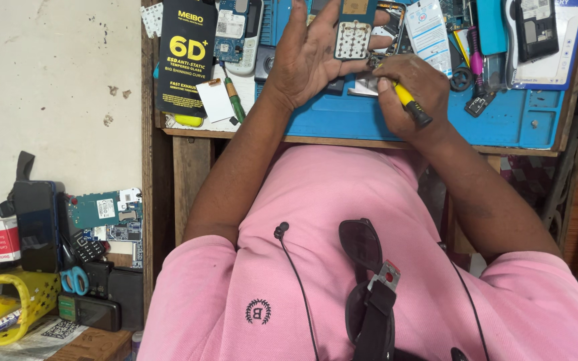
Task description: The person uses a yellow-handled screwdriver to remove screws from a mobile phone motherboard and a keypad assembly. They handle the components, turning them over and placing them on a blue work mat surrounded by tools and spare parts.
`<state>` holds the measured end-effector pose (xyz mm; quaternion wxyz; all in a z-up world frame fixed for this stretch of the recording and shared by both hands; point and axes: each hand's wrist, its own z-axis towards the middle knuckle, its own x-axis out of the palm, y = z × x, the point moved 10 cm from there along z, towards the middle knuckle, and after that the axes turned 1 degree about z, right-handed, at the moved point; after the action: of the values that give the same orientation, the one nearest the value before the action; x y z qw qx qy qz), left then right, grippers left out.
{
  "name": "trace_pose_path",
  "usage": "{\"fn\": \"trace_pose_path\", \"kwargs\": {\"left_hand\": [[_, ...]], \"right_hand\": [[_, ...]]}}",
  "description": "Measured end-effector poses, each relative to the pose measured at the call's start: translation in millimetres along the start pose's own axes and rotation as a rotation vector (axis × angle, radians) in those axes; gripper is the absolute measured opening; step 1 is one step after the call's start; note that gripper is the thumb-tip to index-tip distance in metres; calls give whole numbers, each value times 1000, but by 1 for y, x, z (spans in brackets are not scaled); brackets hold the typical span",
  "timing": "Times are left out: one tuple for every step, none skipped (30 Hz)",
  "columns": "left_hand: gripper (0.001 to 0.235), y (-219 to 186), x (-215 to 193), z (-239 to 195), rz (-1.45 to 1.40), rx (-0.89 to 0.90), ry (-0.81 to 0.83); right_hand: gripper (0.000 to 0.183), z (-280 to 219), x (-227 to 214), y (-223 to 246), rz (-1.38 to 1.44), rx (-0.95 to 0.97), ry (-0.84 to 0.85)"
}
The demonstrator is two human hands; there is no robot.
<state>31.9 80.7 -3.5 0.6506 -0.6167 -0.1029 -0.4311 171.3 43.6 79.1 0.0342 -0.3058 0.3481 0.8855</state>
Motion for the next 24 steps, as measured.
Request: {"fn": "trace_pose_path", "kwargs": {"left_hand": [[96,1,-1,0,-4,-6,-2],[96,1,-1,0,-4,-4,-4],[96,1,-1,0,-4,-3,-5],[96,1,-1,0,-4,-2,-6],[97,1,0,1,-5,0,-4],[98,1,0,1,-5,3,-2],[99,1,0,1,-7,5,-2],[98,1,0,0,-5,-3,-8],[97,2,-1,0,-3,-10,-14],[96,2,-2,0,-2,-17,-20],[96,2,-2,0,6,-16,-19],[96,2,-2,0,13,-14,-18],[96,2,-1,0,21,-12,-16],[96,2,-1,0,10,-15,-17],[97,3,-1,1,-1,-19,-18],[97,3,0,1,-11,-23,-19],[97,1,0,1,5,-5,-18],[97,-2,0,1,22,13,-17],[97,-4,0,2,38,30,-16],[97,-4,0,2,27,25,-16],[97,-3,0,1,17,19,-17],[97,-3,0,1,7,14,-18],[97,-1,1,2,-6,6,-14],[97,0,1,2,-19,-2,-10]], "right_hand": [[10,0,1,0,7,7,8],[10,0,2,-1,14,13,16],[10,0,3,-1,19,20,24],[10,0,3,0,19,18,29],[10,0,2,1,18,15,33],[10,0,3,1,17,12,37],[10,1,2,3,2,-4,23],[10,1,1,5,-12,-19,10],[10,1,0,6,-25,-34,-3],[10,1,1,5,-16,-21,5],[9,1,1,4,-6,-8,13],[8,1,2,3,3,5,20],[9,2,2,3,12,8,21],[9,3,2,3,21,12,21],[9,3,3,3,30,16,21],[10,4,4,3,37,16,21],[11,4,6,4,44,19,19],[11,4,8,5,51,21,18],[11,5,8,6,53,15,11],[11,5,9,8,56,9,5],[10,6,9,9,58,2,-1],[10,6,8,9,61,8,2],[9,6,8,10,63,12,5],[9,7,7,11,65,15,9]]}}
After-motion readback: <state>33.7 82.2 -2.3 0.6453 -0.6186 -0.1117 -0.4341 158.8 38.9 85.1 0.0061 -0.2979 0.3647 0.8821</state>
